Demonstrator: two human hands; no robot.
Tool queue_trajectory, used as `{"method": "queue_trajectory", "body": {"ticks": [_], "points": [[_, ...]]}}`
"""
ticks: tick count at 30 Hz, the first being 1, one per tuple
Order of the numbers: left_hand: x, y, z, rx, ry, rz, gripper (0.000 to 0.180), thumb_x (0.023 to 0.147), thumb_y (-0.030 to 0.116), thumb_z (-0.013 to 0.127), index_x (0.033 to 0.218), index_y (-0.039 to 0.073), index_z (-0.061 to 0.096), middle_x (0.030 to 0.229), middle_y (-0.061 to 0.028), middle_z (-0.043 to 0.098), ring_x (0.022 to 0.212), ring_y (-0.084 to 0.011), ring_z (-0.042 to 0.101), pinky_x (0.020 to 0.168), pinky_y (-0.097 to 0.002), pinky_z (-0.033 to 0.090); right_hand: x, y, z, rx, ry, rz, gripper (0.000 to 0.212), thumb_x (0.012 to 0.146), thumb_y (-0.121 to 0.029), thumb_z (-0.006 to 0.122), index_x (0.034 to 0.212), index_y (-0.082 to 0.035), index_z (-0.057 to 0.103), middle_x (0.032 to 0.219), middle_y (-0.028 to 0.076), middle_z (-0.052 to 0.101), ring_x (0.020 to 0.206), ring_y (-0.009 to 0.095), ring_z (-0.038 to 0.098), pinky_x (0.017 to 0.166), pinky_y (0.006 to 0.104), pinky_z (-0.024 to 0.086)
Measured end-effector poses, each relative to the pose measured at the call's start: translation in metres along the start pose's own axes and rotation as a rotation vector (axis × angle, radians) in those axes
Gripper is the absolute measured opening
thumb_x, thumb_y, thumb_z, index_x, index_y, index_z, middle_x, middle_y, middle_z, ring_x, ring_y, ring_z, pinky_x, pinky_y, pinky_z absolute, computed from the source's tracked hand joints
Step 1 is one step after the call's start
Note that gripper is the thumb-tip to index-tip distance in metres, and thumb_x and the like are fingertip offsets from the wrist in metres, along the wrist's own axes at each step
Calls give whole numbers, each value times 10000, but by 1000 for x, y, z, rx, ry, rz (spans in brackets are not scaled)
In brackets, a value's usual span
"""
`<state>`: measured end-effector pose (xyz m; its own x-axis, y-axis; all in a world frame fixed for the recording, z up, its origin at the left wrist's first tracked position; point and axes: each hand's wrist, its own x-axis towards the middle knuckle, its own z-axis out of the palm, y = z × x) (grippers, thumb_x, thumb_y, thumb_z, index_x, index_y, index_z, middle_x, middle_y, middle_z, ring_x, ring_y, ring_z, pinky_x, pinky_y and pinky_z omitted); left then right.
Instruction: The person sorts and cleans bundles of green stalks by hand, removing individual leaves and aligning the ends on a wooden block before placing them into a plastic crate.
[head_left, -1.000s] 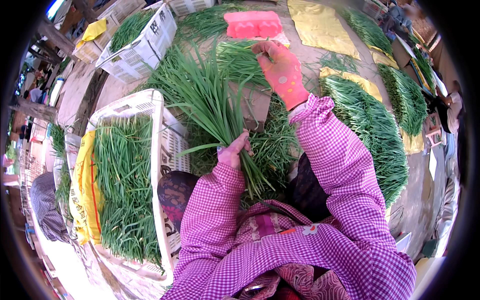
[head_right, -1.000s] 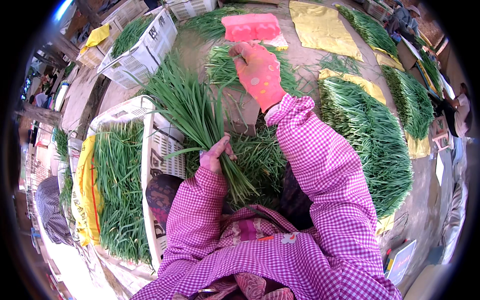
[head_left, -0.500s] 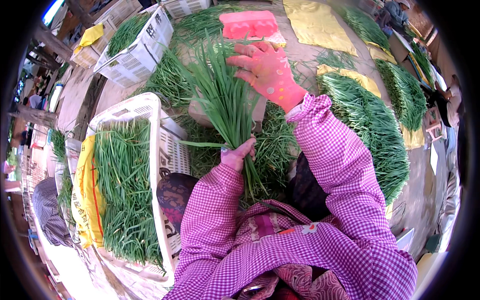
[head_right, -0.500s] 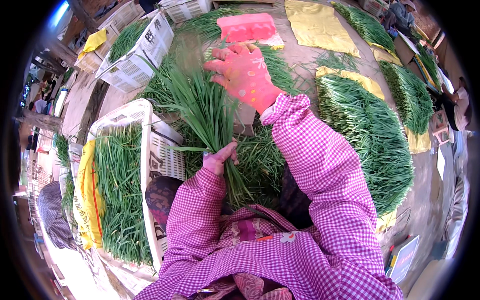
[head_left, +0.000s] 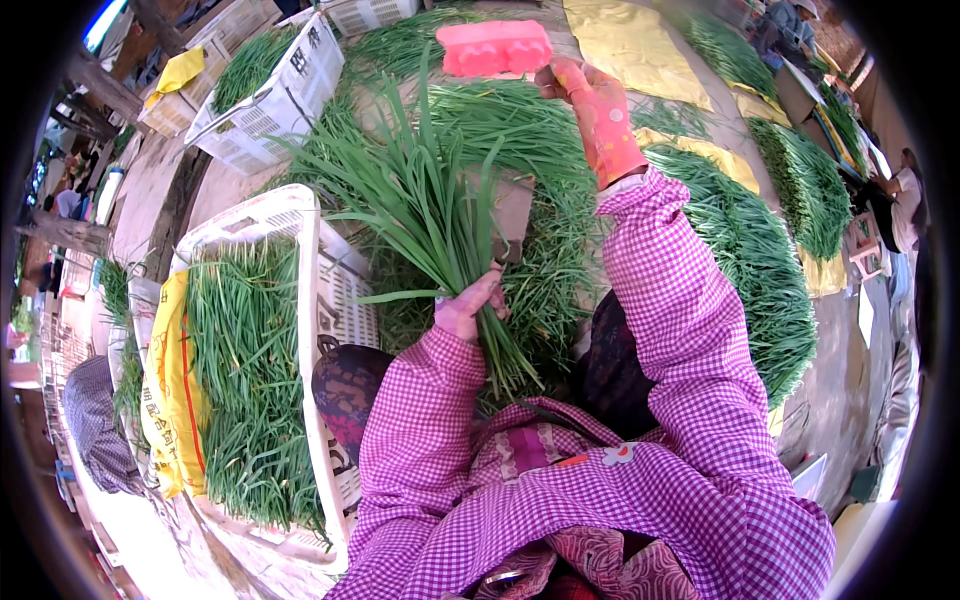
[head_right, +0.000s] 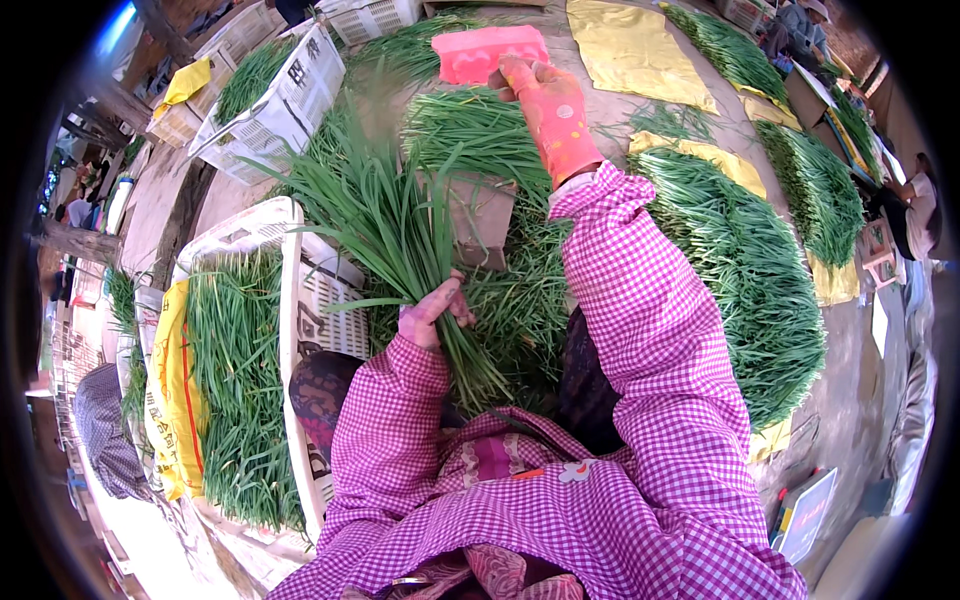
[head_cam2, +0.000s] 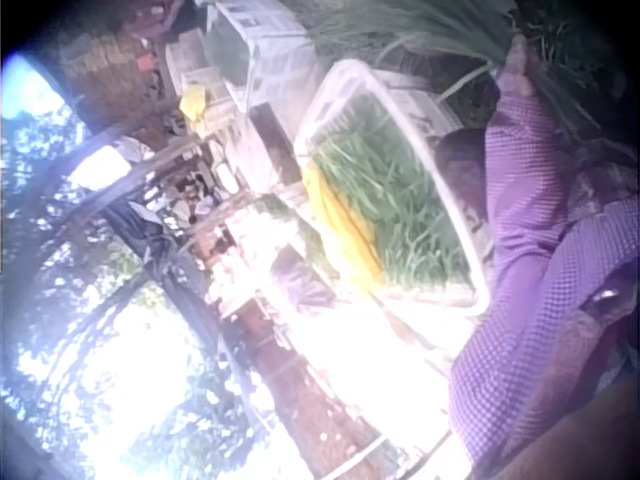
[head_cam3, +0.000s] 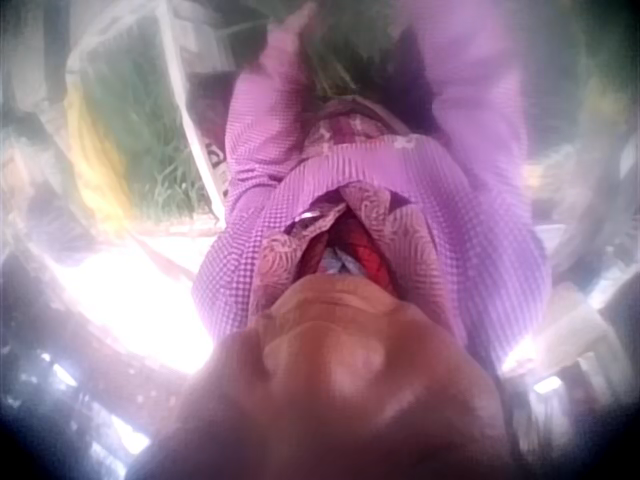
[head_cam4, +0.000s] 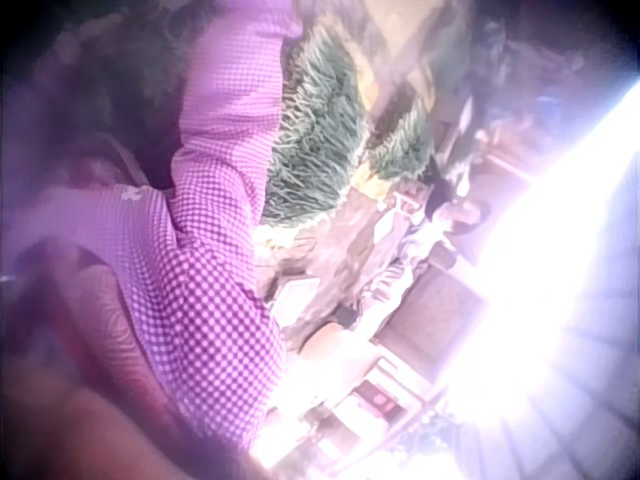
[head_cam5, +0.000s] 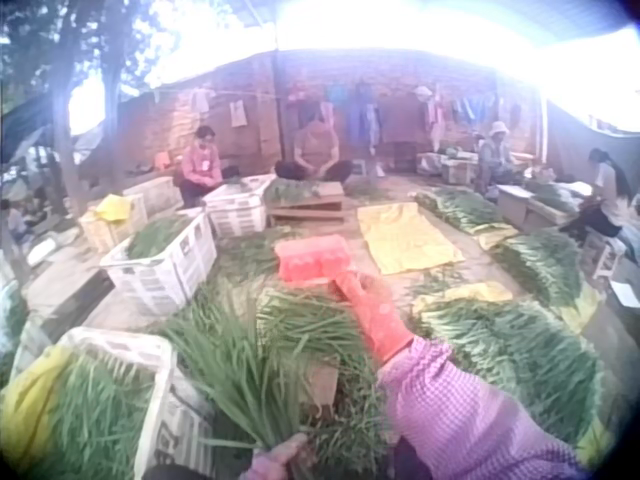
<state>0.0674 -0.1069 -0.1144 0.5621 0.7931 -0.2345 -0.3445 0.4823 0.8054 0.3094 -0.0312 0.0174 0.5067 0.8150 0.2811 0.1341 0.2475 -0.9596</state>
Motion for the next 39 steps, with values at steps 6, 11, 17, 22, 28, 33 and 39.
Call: {"method": "queue_trajectory", "body": {"ticks": [6,11,17,22,28,33,39], "points": [[0,1,2,-12,-14,31,356,826,155,591,1079,-71,481,617,-45,485,529,-169,489,535,-310,456,-23,0,17,-433,-189,10,421,809,-448,600,1012,-84,661,896,64,670,878,187,609,812,306,446],[-1,1,1,48,-80,65,263,799,108,611,1004,-43,543,615,-66,526,503,-176,515,493,-299,461,-43,-8,36,-616,-415,-78,310,793,-340,615,954,-78,660,898,107,657,847,263,616,772,340,461],[-2,6,12,118,-107,69,176,801,63,597,952,-25,573,603,-75,545,484,-171,532,464,-285,463,-4,21,11,-338,14,-132,233,791,-235,621,884,-24,652,758,90,642,714,214,601,684,304,459],[1,3,2,183,-51,-10,210,818,99,610,983,-25,569,611,-70,542,502,-167,531,476,-284,462,-6,-3,10,33,83,36,167,825,-147,605,885,4,638,778,16,615,715,99,551,708,226,428],[5,-6,-2,298,1,-117,355,862,196,603,1125,-31,528,723,-57,541,608,-153,516,564,-288,484,-34,-17,27,-225,42,-545,149,808,-131,585,929,-84,658,858,39,638,805,173,589,719,290,453],[5,-9,-12,342,-136,-22,377,876,203,586,1166,-26,513,800,-59,548,661,-141,509,608,-278,492,-44,-26,32,-616,-84,-710,156,787,-214,616,906,-122,659,896,54,630,861,267,575,771,376,453],[6,-4,6,175,66,-105,164,805,65,625,947,-7,585,644,-56,563,511,-146,540,461,-266,455,-43,-3,31,-860,-302,-497,222,776,-309,626,898,-126,654,880,61,633,844,283,573,770,389,453]]}}
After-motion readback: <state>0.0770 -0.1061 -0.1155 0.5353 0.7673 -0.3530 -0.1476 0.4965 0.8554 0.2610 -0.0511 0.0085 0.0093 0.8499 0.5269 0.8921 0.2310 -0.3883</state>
